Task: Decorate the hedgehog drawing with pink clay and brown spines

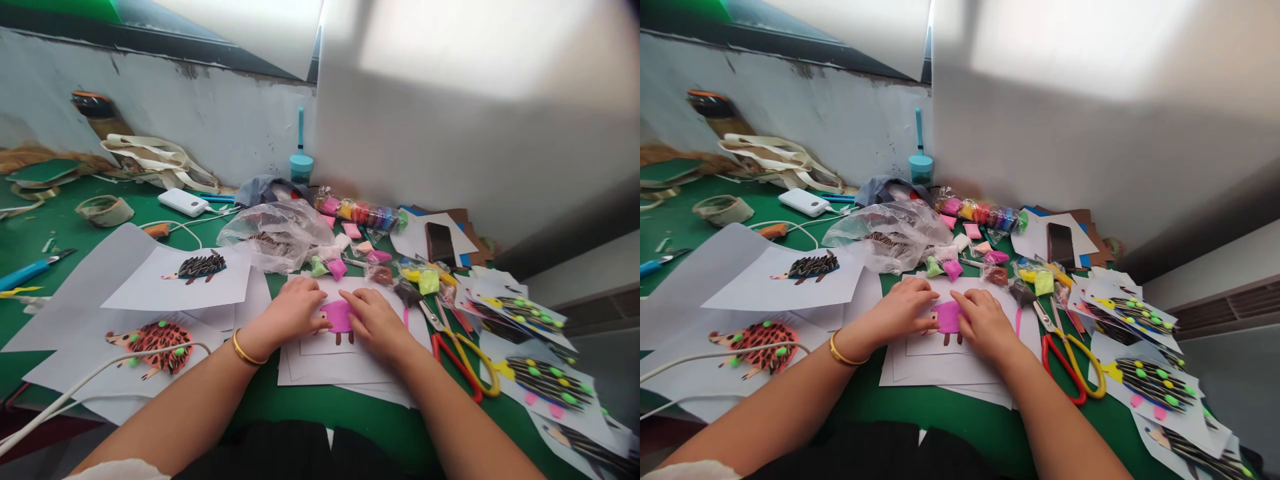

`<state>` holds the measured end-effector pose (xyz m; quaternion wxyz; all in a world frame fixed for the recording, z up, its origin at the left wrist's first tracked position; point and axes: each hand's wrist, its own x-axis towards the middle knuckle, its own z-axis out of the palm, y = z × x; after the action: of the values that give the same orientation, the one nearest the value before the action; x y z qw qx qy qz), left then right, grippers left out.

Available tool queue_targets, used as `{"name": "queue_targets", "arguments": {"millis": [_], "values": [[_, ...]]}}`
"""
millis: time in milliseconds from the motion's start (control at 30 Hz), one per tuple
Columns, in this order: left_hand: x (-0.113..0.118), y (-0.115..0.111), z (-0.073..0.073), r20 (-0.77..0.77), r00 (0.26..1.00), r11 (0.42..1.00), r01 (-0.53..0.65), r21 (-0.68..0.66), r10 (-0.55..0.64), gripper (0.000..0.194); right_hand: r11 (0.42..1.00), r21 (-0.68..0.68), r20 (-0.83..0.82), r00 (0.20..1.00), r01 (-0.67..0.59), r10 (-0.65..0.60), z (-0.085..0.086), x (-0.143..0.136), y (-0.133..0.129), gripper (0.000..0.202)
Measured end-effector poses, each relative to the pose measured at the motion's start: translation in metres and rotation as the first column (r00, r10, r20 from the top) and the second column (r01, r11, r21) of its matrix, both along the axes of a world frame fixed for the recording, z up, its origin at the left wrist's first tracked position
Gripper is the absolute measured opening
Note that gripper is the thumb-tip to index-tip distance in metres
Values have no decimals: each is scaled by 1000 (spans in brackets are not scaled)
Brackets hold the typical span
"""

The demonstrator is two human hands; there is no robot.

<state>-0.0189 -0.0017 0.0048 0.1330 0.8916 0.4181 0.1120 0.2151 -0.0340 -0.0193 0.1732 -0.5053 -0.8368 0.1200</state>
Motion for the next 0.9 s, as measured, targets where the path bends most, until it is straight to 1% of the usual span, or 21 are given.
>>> {"name": "queue_targets", "arguments": {"millis": [33, 100, 167, 267, 400, 567, 667, 767, 833, 900], "values": [[-2, -2, 1, -30, 999, 1000, -16, 25, 17, 40, 1000, -16, -31, 999, 8, -8, -2, 2, 2, 54], [-4, -9, 3, -76, 997, 999, -21, 42, 24, 36, 999, -37, -87, 996, 18, -21, -7, 6, 5, 56], [-5, -16, 4, -99, 995, 999, -14, 44, 18, 42, 999, -46, -117, 993, 21, -26, -10, 9, 7, 58], [-5, -23, 3, -130, 992, 998, -1, 63, 9, 51, 998, -50, -120, 992, 25, -31, -12, 9, 8, 58], [-3, -26, 2, -174, 985, 992, 25, 121, -3, 51, 998, -50, -118, 992, 32, -37, -13, 8, 8, 58], [-2, -27, 2, -221, 975, 984, 38, 176, 2, 56, 999, -25, -122, 992, 31, -34, -16, 9, 9, 58], [-2, -27, 2, -206, 978, 982, 14, 188, 25, 57, 999, -29, -129, 991, 35, -38, -14, 10, 9, 57], [-2, -26, 2, -190, 982, 983, 22, 184, 14, 55, 999, -35, -137, 990, 14, -19, -10, 9, 8, 54], [-2, -25, 1, -190, 982, 983, 29, 183, 6, 53, 999, -29, -110, 994, -16, 12, -6, 7, 6, 50], [-1, -25, -1, -186, 982, 982, 25, 188, 11, 53, 999, -18, -50, 998, -32, 31, -2, 4, 3, 46]]}}
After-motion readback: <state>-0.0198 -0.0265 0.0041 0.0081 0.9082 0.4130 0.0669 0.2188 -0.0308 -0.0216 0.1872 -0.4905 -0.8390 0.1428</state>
